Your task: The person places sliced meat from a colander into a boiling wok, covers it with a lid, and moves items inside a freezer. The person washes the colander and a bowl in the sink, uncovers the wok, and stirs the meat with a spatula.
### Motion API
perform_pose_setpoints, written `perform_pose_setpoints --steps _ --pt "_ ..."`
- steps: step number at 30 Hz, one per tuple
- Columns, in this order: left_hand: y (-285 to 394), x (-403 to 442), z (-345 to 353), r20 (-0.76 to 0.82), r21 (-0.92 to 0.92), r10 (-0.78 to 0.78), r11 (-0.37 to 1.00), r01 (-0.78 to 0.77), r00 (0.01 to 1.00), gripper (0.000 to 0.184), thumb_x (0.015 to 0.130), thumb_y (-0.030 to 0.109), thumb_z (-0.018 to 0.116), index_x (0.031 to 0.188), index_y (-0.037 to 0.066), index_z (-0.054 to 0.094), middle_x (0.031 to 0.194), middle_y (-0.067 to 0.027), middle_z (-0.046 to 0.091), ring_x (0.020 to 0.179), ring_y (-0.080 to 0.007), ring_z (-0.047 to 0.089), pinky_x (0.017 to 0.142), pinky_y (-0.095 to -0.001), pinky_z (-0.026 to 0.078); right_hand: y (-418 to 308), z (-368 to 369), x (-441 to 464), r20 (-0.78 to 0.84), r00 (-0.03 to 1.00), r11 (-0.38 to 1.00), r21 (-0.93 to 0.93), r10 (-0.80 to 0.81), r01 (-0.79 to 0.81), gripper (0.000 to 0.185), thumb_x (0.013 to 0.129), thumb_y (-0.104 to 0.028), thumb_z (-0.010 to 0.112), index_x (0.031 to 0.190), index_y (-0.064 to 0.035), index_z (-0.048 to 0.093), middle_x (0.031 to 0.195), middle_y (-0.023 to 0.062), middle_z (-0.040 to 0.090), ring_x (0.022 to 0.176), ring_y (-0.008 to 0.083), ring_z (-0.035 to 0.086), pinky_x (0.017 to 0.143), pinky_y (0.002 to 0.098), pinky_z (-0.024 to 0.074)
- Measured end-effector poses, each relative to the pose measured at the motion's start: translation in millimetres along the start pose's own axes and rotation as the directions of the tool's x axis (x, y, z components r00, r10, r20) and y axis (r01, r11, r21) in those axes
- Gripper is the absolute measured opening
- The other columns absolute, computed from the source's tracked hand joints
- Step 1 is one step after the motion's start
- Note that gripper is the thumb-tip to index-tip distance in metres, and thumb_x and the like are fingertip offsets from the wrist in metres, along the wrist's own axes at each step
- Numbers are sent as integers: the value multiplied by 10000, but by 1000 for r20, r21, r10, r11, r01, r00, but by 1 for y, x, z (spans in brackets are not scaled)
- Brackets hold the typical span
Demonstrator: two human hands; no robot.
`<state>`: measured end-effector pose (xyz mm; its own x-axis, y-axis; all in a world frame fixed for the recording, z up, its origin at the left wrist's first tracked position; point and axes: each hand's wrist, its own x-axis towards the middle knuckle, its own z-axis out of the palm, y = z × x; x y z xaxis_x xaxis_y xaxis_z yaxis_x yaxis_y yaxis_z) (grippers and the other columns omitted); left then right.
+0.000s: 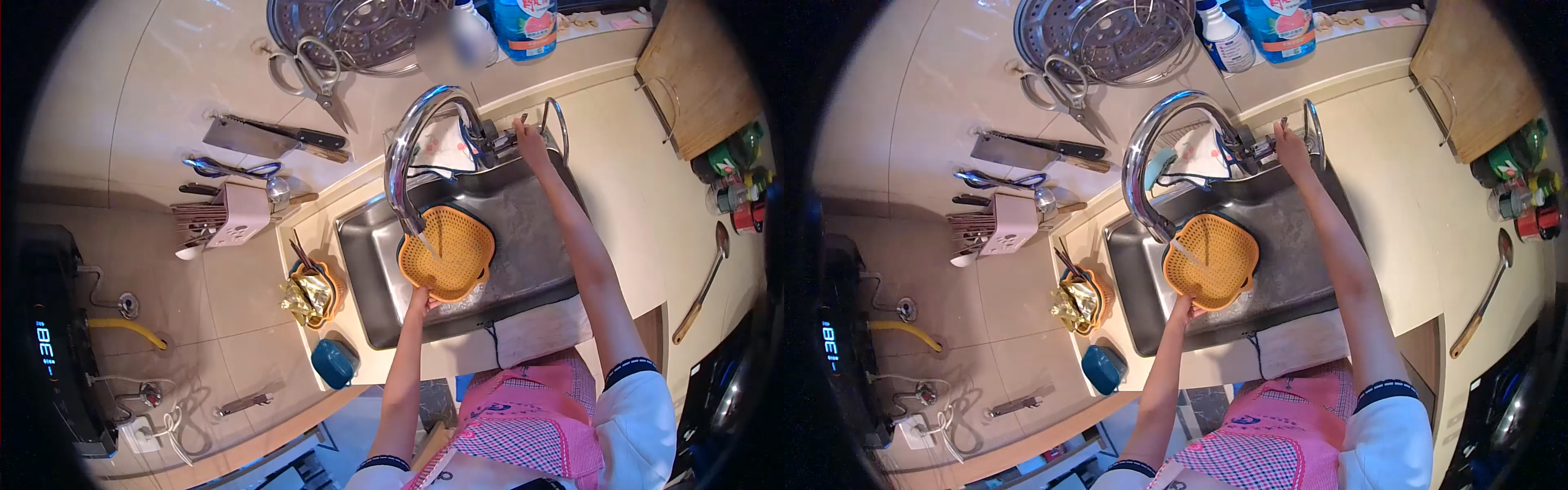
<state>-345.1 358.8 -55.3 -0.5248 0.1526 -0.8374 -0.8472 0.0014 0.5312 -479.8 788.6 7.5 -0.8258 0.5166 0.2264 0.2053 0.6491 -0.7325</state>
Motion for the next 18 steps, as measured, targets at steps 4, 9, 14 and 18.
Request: perform_pose_setpoints --steps 4,9,14,18 --pt "-21 11 -10 -61 -10 -16 1000 15 998 451 852 136 413 1254 195 217 1125 -161 490 834 -295 610 612 -430 551 2 2 -46 -20 981 955 231 195 -186 345 885 -314 393 1036 -14 472 885 226 562 824 415 536 718 458 413" --pt "-37 13 -18 -165 74 22 997 -10 986 468 848 343 498 1229 192 275 1090 -121 537 789 -246 627 617 -381 550 7 35 -151 244 948 953 171 204 -249 393 873 -322 398 1092 0 453 987 231 547 930 383 521 783 440 411" --pt "-60 41 -39 -264 174 264 959 -224 928 590 799 286 589 1215 35 254 1114 -181 504 880 -289 580 690 -384 521 11 95 -244 642 754 972 -235 137 23 463 816 -288 480 1143 34 420 984 247 553 931 344 545 769 427 442" --pt "-31 -8 3 -240 894 837 388 -224 491 693 717 251 668 1184 -84 280 1104 -240 489 1012 -336 498 848 -389 421 -25 91 -255 764 599 939 -340 239 59 549 775 -247 493 1197 77 357 827 206 610 787 317 605 669 416 483"
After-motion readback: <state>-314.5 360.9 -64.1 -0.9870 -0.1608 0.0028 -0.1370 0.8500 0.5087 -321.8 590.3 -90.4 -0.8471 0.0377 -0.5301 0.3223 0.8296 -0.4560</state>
